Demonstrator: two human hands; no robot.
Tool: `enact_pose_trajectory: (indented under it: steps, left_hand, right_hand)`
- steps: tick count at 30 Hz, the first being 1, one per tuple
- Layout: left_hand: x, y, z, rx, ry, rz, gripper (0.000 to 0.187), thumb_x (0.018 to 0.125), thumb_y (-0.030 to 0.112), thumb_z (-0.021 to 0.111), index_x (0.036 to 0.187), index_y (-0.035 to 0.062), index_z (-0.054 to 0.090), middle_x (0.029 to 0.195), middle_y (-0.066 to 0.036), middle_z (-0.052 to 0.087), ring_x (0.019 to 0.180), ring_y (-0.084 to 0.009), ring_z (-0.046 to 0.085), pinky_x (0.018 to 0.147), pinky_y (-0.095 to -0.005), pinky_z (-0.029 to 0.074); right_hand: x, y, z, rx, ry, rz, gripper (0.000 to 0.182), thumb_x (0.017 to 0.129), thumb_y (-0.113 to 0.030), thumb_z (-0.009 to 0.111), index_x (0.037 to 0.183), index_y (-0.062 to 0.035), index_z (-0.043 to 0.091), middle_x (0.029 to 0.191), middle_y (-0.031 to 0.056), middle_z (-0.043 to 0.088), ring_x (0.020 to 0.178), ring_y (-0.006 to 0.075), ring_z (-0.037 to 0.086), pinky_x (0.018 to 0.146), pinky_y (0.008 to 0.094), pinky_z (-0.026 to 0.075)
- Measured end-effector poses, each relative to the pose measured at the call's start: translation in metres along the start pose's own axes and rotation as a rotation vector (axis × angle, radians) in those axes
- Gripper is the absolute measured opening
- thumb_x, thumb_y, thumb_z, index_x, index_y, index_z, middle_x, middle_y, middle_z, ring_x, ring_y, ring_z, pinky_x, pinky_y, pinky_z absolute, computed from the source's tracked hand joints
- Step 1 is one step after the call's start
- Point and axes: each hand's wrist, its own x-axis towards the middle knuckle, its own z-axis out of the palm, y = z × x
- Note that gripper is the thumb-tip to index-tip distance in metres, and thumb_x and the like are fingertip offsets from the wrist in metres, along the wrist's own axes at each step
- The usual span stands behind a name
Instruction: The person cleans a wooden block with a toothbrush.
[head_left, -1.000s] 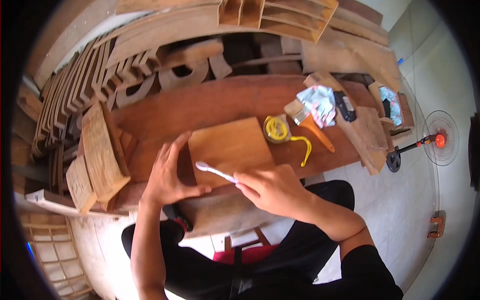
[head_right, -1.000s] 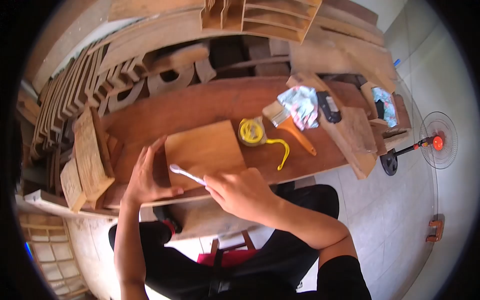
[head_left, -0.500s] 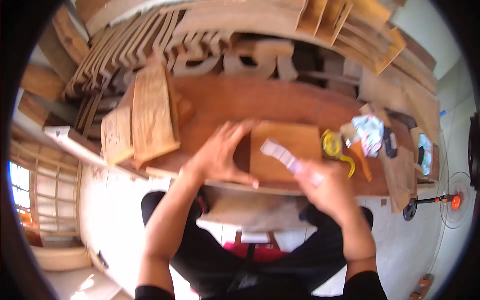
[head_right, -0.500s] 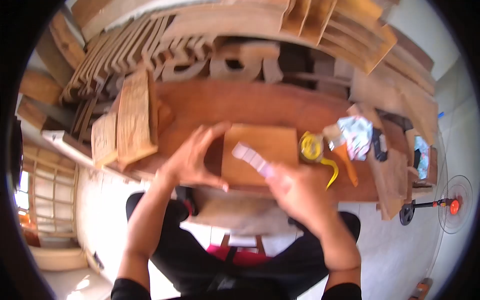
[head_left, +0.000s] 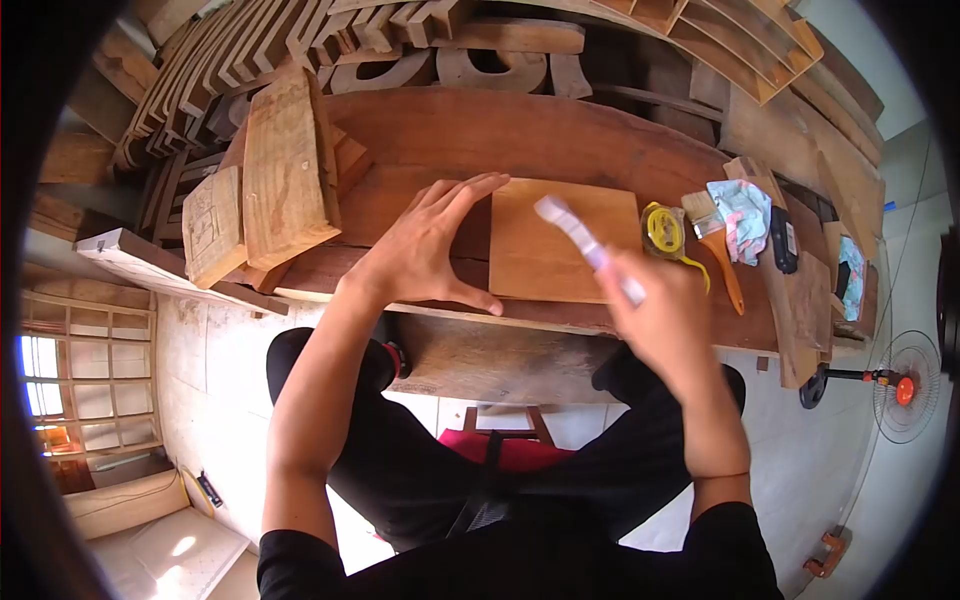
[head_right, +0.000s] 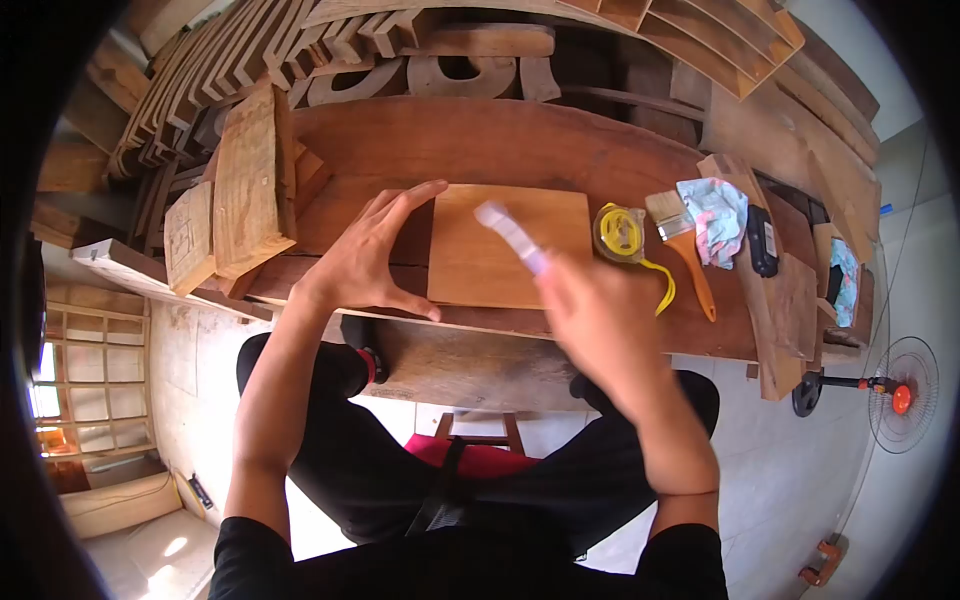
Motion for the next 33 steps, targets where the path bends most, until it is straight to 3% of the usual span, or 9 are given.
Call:
enact_pose_trajectory:
  steps: [2, 6, 11, 15, 21, 24, 27, 31, 33]
  left_hand:
    - [0.003, 0.003, -0.002, -0.023, -0.013, -0.037, 0.141, 0.057, 0.053, 0.106, 0.170, 0.0118, 0.034, 0.168, -0.017, 0.047, 0.151, -0.0432, 0.046, 0.130, -0.0534, 0.038]
    - [0.002, 0.005, -0.004, -0.012, -0.002, -0.020, 0.142, 0.056, 0.054, 0.107, 0.171, 0.0126, 0.034, 0.167, -0.016, 0.048, 0.150, -0.0433, 0.046, 0.130, -0.0539, 0.038]
    - [0.004, 0.005, -0.003, -0.038, -0.018, -0.050, 0.140, 0.058, 0.053, 0.106, 0.171, 0.0126, 0.035, 0.167, -0.016, 0.048, 0.149, -0.0428, 0.047, 0.130, -0.0542, 0.038]
    - [0.003, 0.009, -0.004, -0.035, -0.015, -0.060, 0.138, 0.059, 0.050, 0.106, 0.171, 0.0125, 0.036, 0.167, -0.016, 0.049, 0.149, -0.0426, 0.047, 0.128, -0.0531, 0.039]
    - [0.002, 0.003, 0.000, -0.028, 0.010, -0.026, 0.135, 0.061, 0.049, 0.105, 0.171, 0.0114, 0.035, 0.165, -0.018, 0.050, 0.149, -0.0431, 0.048, 0.128, -0.0530, 0.038]
    - [0.001, 0.010, -0.004, -0.024, -0.002, -0.056, 0.135, 0.062, 0.049, 0.104, 0.171, 0.0110, 0.035, 0.166, -0.018, 0.049, 0.149, -0.0432, 0.048, 0.129, -0.0528, 0.038]
    - [0.001, 0.004, 0.000, -0.012, 0.033, -0.009, 0.130, 0.065, 0.058, 0.101, 0.169, 0.0120, 0.038, 0.165, -0.019, 0.052, 0.147, -0.0433, 0.050, 0.127, -0.0556, 0.041]
    - [0.001, 0.002, 0.001, -0.007, 0.040, -0.008, 0.131, 0.065, 0.058, 0.101, 0.170, 0.0125, 0.038, 0.165, -0.017, 0.052, 0.147, -0.0425, 0.050, 0.127, -0.0553, 0.041]
    - [0.001, 0.007, -0.001, -0.013, 0.032, -0.026, 0.131, 0.065, 0.058, 0.101, 0.170, 0.0125, 0.038, 0.165, -0.017, 0.052, 0.147, -0.0423, 0.050, 0.127, -0.0553, 0.041]
  right_hand:
    - [-0.014, -0.011, 0.016, 0.115, -0.051, -0.185, 0.015, 0.102, -0.026, 0.077, 0.109, -0.0131, 0.081, 0.078, 0.0130, 0.076, 0.064, 0.0353, 0.074, 0.057, 0.0461, 0.055]
    - [0.014, 0.026, -0.007, 0.007, 0.012, 0.126, 0.016, 0.102, -0.024, 0.077, 0.106, -0.0093, 0.081, 0.080, 0.0154, 0.077, 0.067, 0.0355, 0.075, 0.060, 0.0471, 0.057]
    - [-0.017, -0.009, 0.012, 0.028, -0.026, -0.133, 0.013, 0.101, -0.025, 0.078, 0.109, -0.0145, 0.077, 0.079, 0.0098, 0.075, 0.063, 0.0334, 0.073, 0.057, 0.0482, 0.055]
    - [0.003, 0.010, -0.009, -0.096, 0.017, 0.037, 0.016, 0.102, -0.028, 0.077, 0.111, -0.0147, 0.078, 0.075, 0.0100, 0.074, 0.061, 0.0316, 0.073, 0.055, 0.0468, 0.054]
    - [-0.026, -0.020, 0.019, 0.045, 0.023, -0.244, 0.018, 0.104, -0.030, 0.075, 0.110, -0.0129, 0.077, 0.073, 0.0103, 0.074, 0.060, 0.0311, 0.072, 0.054, 0.0462, 0.055]
    - [0.000, 0.002, -0.015, -0.076, -0.085, 0.121, 0.017, 0.107, -0.030, 0.070, 0.105, -0.0141, 0.076, 0.074, 0.0118, 0.074, 0.064, 0.0349, 0.073, 0.056, 0.0478, 0.054]
    - [-0.001, 0.017, -0.011, -0.235, -0.017, 0.069, 0.015, 0.109, -0.027, 0.068, 0.104, -0.0125, 0.071, 0.071, 0.0115, 0.073, 0.063, 0.0350, 0.073, 0.055, 0.0494, 0.052]
    - [-0.026, -0.017, 0.005, -0.023, -0.093, -0.125, 0.017, 0.107, -0.028, 0.070, 0.100, -0.0129, 0.071, 0.065, 0.0088, 0.070, 0.056, 0.0328, 0.071, 0.054, 0.0483, 0.053]
    - [-0.008, 0.000, -0.012, -0.071, -0.081, 0.048, 0.018, 0.107, -0.028, 0.070, 0.097, -0.0131, 0.072, 0.065, 0.0086, 0.070, 0.057, 0.0330, 0.071, 0.054, 0.0480, 0.053]
